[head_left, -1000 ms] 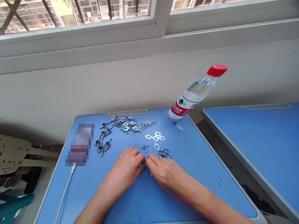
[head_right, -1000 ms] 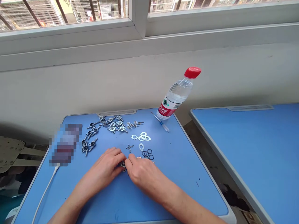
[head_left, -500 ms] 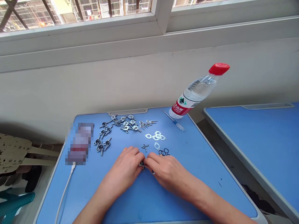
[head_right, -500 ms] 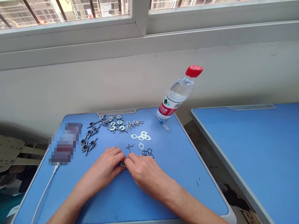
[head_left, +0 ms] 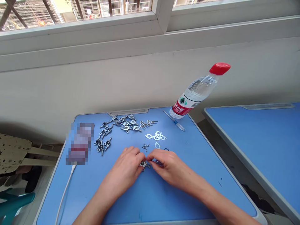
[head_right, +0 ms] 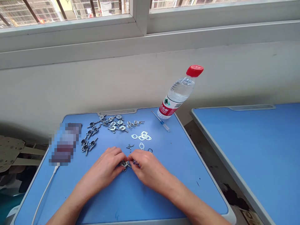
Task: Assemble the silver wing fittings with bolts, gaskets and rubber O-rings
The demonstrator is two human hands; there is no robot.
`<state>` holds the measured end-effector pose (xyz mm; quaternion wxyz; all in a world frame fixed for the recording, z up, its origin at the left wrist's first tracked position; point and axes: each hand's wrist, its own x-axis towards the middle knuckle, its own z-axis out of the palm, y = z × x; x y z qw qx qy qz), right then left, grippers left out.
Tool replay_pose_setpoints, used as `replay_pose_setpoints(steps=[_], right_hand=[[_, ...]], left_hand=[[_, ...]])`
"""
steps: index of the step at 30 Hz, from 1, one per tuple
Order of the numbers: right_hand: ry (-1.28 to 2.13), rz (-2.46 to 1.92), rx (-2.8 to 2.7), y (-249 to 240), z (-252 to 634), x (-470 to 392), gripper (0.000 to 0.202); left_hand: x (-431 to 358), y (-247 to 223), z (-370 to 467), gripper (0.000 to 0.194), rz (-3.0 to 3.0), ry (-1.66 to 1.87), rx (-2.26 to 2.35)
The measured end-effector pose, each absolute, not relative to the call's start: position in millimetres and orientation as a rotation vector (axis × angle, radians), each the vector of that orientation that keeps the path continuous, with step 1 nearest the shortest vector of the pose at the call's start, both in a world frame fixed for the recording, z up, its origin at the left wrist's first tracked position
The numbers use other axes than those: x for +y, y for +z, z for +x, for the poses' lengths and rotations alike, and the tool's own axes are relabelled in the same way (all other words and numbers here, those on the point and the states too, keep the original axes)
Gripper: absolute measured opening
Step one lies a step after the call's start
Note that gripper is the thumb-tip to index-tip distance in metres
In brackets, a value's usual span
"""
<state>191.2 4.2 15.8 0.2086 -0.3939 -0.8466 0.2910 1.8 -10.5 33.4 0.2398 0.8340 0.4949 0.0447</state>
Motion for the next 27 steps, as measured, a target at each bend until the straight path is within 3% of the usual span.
replay_pose_setpoints(steps=[8, 14, 19, 27], right_hand=[[0.940, -1.203, -2.309, 27, 191, 6, 0.015], [0.930, -1.146, -2.314, 26, 191, 7, 0.019], [0.802, -1.105, -2.342, 19, 191, 6, 0.020], [0.529, -0.967, -2.419, 10, 193, 1, 0.032]], left_hand=[[-12, 33, 1, 0.015, 2.304, 0.142, 1.362], [-13, 34, -1, 0.028, 2.251, 0.247, 1.377], [-13, 36, 2, 0.040, 2.146, 0.292, 1.399], [-13, 36, 5, 0.043, 2.072, 0.261, 1.449]])
